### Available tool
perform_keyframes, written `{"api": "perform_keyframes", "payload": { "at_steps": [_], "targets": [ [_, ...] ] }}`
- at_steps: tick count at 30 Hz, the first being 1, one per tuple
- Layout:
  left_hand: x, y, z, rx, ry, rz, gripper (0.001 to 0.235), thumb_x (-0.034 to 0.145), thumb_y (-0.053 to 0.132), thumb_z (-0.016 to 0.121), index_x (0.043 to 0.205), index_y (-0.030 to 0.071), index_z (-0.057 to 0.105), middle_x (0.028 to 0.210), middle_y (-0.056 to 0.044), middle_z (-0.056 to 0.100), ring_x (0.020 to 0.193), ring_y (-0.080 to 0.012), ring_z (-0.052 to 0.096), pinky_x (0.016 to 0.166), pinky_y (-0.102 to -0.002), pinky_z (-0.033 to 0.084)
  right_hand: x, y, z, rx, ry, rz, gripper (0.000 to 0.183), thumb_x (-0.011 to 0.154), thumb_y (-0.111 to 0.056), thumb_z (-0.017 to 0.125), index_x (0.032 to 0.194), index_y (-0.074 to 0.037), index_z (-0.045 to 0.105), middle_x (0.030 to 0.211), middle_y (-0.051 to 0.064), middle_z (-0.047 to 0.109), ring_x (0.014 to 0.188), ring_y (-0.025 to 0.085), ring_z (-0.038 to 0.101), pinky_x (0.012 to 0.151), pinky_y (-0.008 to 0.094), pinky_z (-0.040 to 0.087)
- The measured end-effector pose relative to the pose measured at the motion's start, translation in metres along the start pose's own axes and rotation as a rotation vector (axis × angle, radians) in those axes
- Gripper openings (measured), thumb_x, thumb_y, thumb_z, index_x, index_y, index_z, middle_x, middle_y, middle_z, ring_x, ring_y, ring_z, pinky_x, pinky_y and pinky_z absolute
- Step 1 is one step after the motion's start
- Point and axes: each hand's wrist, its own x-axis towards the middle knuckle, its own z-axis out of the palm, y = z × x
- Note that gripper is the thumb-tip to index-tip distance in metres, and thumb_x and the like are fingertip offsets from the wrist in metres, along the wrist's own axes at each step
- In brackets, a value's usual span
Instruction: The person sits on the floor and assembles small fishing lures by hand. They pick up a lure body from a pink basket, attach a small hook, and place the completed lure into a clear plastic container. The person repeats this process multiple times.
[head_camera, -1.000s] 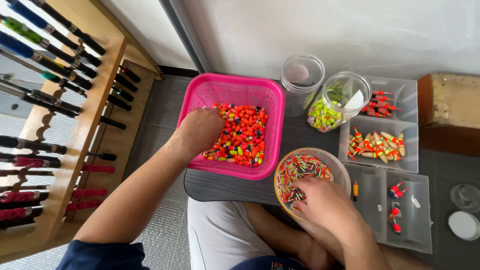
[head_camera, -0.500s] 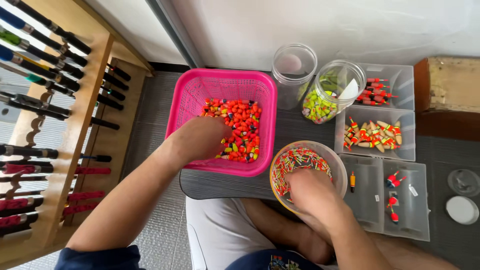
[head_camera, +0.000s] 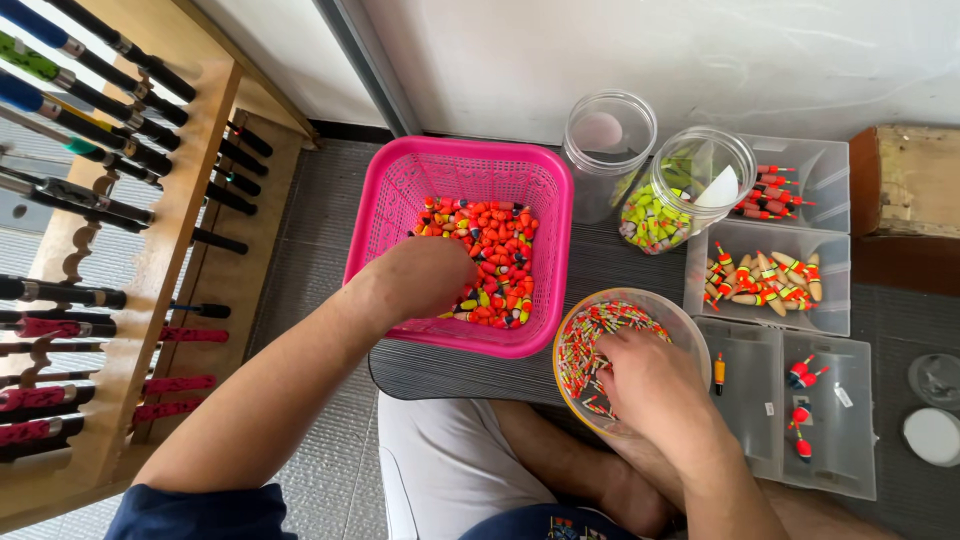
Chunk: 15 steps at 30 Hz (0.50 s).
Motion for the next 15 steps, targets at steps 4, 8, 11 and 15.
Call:
{"api": "perform_keyframes", "payload": {
  "at_steps": [4,8,11,15],
  "targets": [
    [-0.001,0.001,-0.004,0.128,0.123,-0.033,0.013,0.077,0.002,0.061,0.083,0.01,0.069,0.081,-0.008,0.067,0.075,-0.0304,0.068,0.059,-0.044,0.056,0.003,-0.012,-0.01,0.036,-0.12,0.015,0.02,0.076,-0.033,0.071,0.089,-0.021,0.061,0.092,0.0,0.066,0.085,0.031,0.066,0.071,0.05,0.052],
    [-0.007,0.01,-0.004,0.071,0.105,0.012,0.022,0.076,0.009,0.057,0.093,0.014,0.071,0.092,-0.007,0.064,0.081,-0.0303,0.066,0.061,-0.045,0.056,0.012,-0.023,-0.013,0.024,-0.26,0.008,0.027,0.073,-0.036,0.075,0.092,-0.021,0.062,0.094,0.002,0.068,0.091,0.032,0.065,0.074,0.049,0.051],
    [0.004,0.011,0.013,0.132,0.124,0.056,0.018,0.08,0.005,0.057,0.086,0.015,0.071,0.087,-0.004,0.066,0.077,-0.0279,0.067,0.055,-0.043,0.056,0.017,-0.026,-0.005,0.014,-0.259,-0.011,0.022,0.074,-0.033,0.073,0.088,-0.021,0.06,0.089,0.003,0.068,0.085,0.034,0.065,0.069,0.05,0.049],
    [0.017,0.007,0.026,0.208,0.146,0.097,0.019,0.083,0.002,0.056,0.083,0.013,0.071,0.084,-0.004,0.067,0.074,-0.029,0.068,0.05,-0.043,0.054,0.022,-0.018,0.013,-0.063,-0.233,-0.058,0.011,0.075,-0.02,0.059,0.083,-0.024,0.065,0.088,0.0,0.069,0.088,0.031,0.064,0.068,0.049,0.051]
  ]
}}
